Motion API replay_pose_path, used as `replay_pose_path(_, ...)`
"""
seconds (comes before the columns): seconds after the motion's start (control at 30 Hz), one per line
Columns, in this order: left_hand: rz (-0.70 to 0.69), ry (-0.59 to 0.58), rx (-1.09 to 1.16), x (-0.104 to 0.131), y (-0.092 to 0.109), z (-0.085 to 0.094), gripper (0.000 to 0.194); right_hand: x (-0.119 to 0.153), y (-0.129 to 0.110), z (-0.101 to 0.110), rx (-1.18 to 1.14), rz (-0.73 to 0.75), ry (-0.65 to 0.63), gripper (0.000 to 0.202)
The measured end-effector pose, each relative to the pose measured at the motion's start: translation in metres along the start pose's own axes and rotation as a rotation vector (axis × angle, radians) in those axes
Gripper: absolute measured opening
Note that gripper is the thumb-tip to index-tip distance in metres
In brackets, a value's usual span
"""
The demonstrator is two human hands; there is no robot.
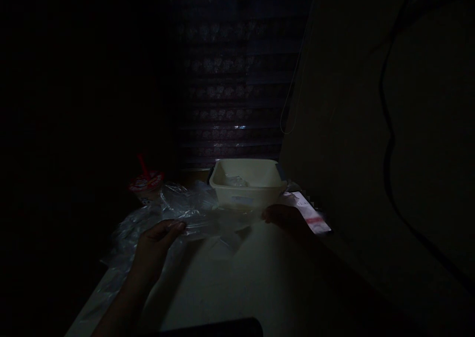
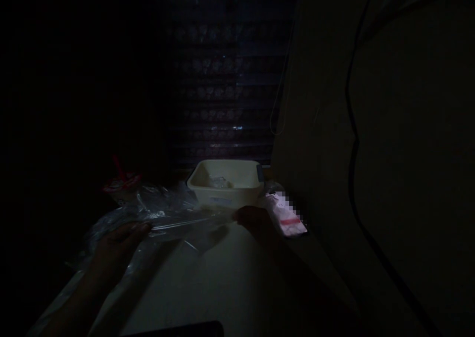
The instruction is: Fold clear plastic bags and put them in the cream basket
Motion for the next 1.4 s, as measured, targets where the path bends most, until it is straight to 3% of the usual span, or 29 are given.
replay_pose_path(0.23,-0.083,-0.04,0.044,0.009,0.008,-0.002,0.021,0.002,0.014,0.007,-0.151,-0.209,0.104,0.024)
replay_pose_path(0.33,-0.071,-0.105,0.065,0.02,0.01,-0.012,0.025,0.008,0.017,-0.003,-0.303,-0.28,0.063,0.023)
replay_pose_path(0.57,-0.042,-0.129,0.132,0.026,0.007,-0.022,0.023,0.017,0.033,-0.028,-0.68,-0.424,-0.054,0.026)
replay_pose_path(0.67,-0.069,-0.168,0.108,0.023,-0.002,-0.03,0.019,0.018,0.033,-0.034,-0.662,-0.419,-0.08,0.027)
replay_pose_path(0.8,-0.06,-0.259,0.025,0.025,-0.015,-0.045,0.019,0.017,0.028,-0.028,-0.553,-0.309,-0.019,0.028)
replay_pose_path(0.93,-0.064,-0.237,0.027,0.029,-0.014,-0.043,0.018,0.017,0.034,-0.019,-0.468,-0.26,0.076,0.03)
replay_pose_path(1.17,-0.078,-0.216,0.113,0.033,-0.008,-0.041,0.019,0.013,0.05,-0.026,-0.365,-0.259,0.073,0.038)
replay_pose_path(1.4,-0.049,-0.24,0.166,0.03,-0.013,-0.047,0.016,0.017,0.057,-0.027,-0.536,-0.384,0.099,0.038)
Point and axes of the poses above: each hand's wrist, its own x-axis away from the middle knuckle, its own z-axis out of the back of the hand, y = z × x, the point moved 10 cm from there along -x, towards the middle knuckle, and after that the axes turned 4 degrees about y, right-handed, at the moved point
